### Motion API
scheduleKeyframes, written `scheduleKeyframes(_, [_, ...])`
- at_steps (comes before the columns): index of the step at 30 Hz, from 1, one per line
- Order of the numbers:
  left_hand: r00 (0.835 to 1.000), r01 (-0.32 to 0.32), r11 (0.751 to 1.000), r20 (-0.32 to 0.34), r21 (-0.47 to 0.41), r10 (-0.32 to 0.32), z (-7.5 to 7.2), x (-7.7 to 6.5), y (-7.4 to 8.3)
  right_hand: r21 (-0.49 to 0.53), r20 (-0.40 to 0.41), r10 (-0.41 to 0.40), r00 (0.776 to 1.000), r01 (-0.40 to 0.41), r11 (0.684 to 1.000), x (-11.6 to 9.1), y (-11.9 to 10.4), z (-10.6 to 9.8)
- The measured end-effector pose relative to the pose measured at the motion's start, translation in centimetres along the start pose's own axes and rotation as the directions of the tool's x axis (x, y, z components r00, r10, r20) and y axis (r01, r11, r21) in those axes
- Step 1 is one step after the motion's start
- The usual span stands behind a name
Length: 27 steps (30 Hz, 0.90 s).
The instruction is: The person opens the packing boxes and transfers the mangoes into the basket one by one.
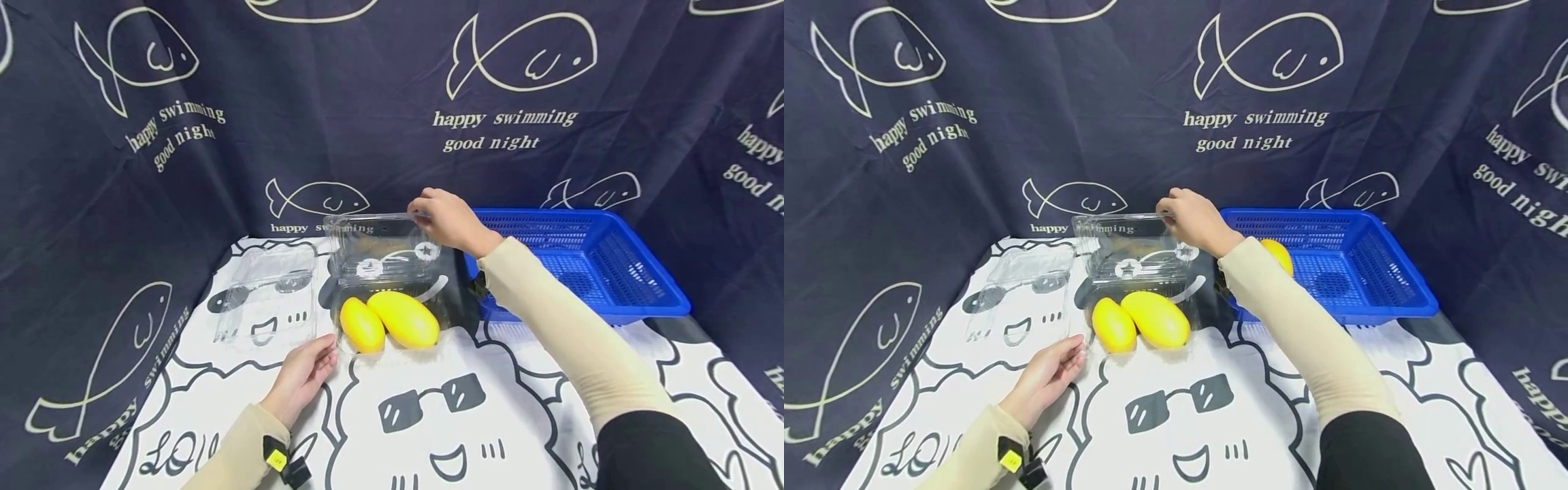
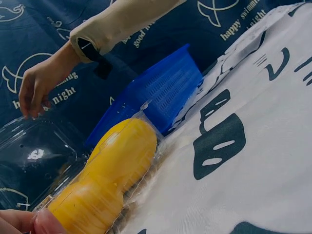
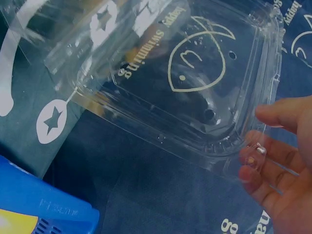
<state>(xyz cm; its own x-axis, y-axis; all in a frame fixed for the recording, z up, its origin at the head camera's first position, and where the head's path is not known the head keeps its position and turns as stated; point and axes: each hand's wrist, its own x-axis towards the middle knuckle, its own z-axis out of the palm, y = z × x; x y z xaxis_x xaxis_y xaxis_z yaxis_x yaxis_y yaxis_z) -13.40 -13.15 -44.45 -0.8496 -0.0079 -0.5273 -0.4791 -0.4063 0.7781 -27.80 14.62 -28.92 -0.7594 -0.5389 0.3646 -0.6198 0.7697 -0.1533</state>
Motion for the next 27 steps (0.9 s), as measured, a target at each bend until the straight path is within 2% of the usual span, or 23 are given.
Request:
scheduleKeyframes(6, [1.000, 0.008, 1.000, 0.003, 0.017, -0.008, -0.5, -0.3, 0.3, -0.010, 0.058, 0.092, 0.994, -0.091, 0.996, 1.0, 0.9, 0.3])
scheduleKeyframes(12, [1.000, -0.001, 0.999, 0.003, 0.033, 0.001, -0.6, -0.2, 0.2, -0.007, 0.097, 0.199, 0.975, -0.199, 0.980, 2.3, 2.3, 1.2])
scheduleKeyframes(16, [1.000, 0.003, 0.999, -0.006, 0.033, -0.002, -0.6, -0.1, 0.0, 0.008, 0.123, 0.284, 0.951, -0.287, 0.958, 2.8, 3.4, 2.2])
scheduleKeyframes(19, [1.000, 0.003, 0.999, -0.006, 0.035, -0.003, -0.6, -0.1, -0.1, 0.004, 0.175, 0.328, 0.928, -0.334, 0.943, 3.1, 3.9, 3.0])
scheduleKeyframes(27, [1.000, -0.003, 1.000, -0.002, 0.023, 0.003, -0.6, -0.1, -0.1, -0.046, 0.299, 0.389, 0.871, -0.394, 0.918, 3.8, 4.0, 4.9])
